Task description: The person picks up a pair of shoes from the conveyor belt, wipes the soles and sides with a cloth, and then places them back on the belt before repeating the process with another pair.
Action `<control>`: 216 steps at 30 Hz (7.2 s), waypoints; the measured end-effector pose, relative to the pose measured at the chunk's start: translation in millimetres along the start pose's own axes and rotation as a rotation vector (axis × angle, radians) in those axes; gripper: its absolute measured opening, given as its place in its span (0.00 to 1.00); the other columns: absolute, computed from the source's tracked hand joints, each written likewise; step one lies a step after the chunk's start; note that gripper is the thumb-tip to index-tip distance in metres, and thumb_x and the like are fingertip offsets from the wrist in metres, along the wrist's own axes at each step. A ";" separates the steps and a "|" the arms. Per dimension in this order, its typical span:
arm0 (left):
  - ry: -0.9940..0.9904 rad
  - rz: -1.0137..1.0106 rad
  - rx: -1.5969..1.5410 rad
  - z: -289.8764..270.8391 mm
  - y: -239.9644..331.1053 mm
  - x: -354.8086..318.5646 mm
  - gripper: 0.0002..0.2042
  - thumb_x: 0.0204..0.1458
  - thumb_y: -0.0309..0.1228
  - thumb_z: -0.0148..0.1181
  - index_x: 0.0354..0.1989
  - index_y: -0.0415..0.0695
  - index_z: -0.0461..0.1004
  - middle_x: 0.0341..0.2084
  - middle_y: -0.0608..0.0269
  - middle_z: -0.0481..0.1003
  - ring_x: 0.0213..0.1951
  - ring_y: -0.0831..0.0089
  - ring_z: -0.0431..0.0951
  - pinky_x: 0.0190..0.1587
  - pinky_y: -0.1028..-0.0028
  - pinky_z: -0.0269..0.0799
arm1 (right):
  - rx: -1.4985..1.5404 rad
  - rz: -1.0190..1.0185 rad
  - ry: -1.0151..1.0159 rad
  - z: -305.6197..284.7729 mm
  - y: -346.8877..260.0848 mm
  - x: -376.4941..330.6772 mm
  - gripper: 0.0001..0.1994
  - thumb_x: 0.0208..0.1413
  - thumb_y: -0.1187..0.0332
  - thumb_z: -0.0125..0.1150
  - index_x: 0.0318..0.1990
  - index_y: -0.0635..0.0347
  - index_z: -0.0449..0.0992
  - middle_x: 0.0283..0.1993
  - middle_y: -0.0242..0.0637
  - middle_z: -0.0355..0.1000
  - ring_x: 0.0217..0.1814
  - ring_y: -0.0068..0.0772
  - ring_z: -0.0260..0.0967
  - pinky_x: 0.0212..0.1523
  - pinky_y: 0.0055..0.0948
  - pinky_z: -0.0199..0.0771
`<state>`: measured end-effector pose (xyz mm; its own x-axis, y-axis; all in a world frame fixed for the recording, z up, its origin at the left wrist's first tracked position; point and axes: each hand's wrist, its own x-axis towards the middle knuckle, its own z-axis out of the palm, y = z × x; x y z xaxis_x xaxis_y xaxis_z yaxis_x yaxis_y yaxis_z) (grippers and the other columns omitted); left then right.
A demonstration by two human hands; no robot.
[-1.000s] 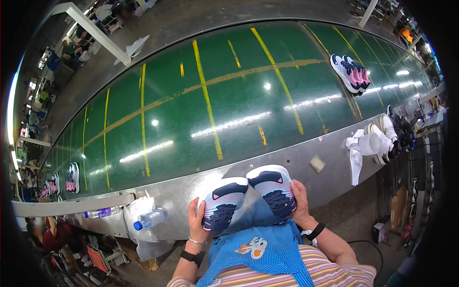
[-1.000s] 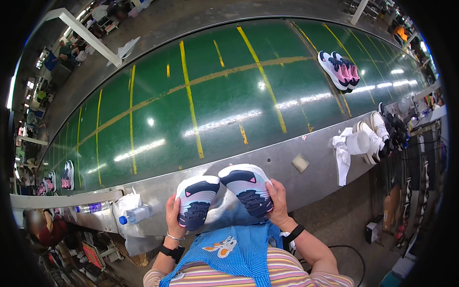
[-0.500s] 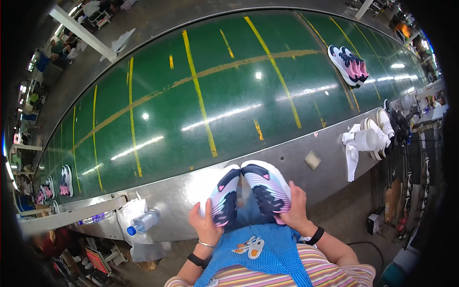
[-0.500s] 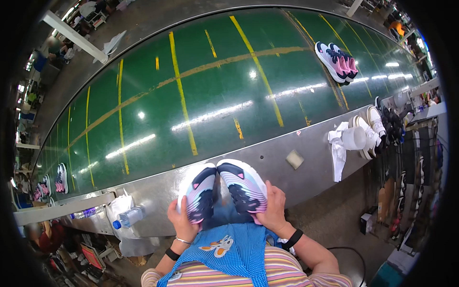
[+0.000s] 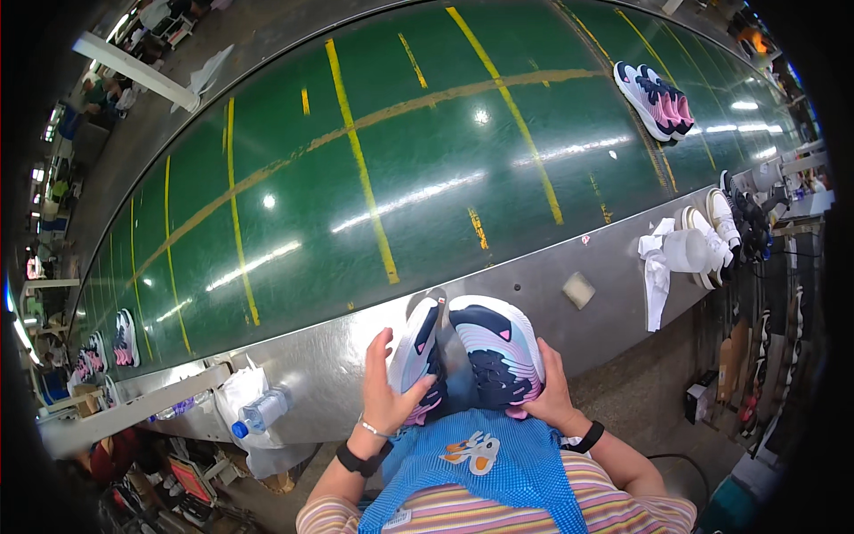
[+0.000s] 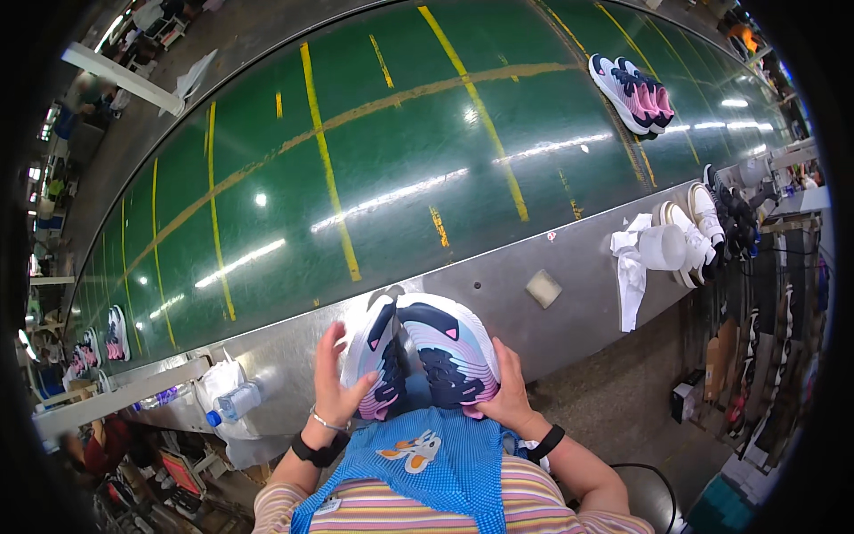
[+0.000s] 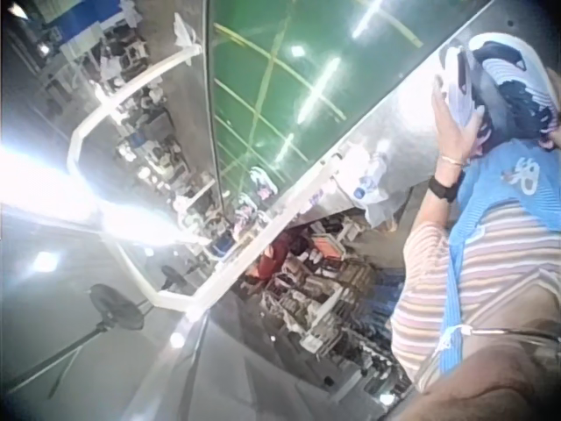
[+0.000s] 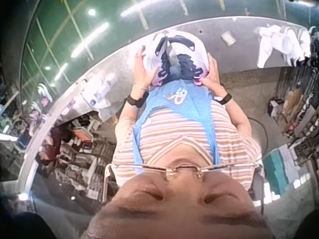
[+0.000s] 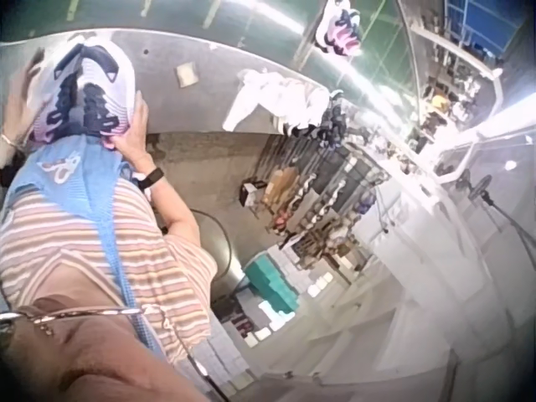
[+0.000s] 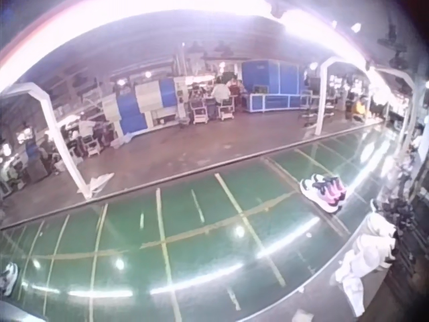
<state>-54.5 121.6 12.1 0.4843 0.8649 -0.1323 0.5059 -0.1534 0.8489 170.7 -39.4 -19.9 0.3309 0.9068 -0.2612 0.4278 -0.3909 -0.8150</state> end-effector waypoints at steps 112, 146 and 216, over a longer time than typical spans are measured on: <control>-0.347 -0.016 -0.277 22.5 -142.1 -18.5 0.22 0.55 0.33 0.43 0.58 0.40 0.54 0.54 0.58 0.60 0.54 0.67 0.60 0.57 0.74 0.54 | 1.041 0.504 -0.417 68.3 -15.3 61.9 0.18 0.51 0.76 0.53 0.51 0.66 0.64 0.48 0.38 0.68 0.46 0.29 0.68 0.48 0.26 0.68; -0.291 -0.450 -1.486 10.8 -113.0 -16.2 0.20 0.56 0.28 0.42 0.58 0.42 0.54 0.54 0.60 0.61 0.54 0.70 0.63 0.56 0.71 0.59 | 1.185 0.664 -0.510 86.7 -48.3 82.3 0.16 0.56 0.70 0.48 0.51 0.67 0.64 0.50 0.41 0.67 0.47 0.29 0.68 0.47 0.26 0.70; 0.023 -0.433 -0.662 -37.6 57.8 -88.8 0.11 0.43 0.29 0.64 0.35 0.39 0.75 0.30 0.69 0.75 0.32 0.83 0.71 0.36 0.81 0.68 | 0.437 -0.328 -0.307 -20.6 -122.9 33.2 0.07 0.43 0.75 0.61 0.33 0.62 0.74 0.34 0.36 0.68 0.38 0.27 0.64 0.39 0.24 0.64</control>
<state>-95.1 53.9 92.2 0.3224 0.7934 -0.5163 0.1126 0.5095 0.8531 146.4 35.4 82.3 -0.0439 0.9980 -0.0456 0.0607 -0.0429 -0.9972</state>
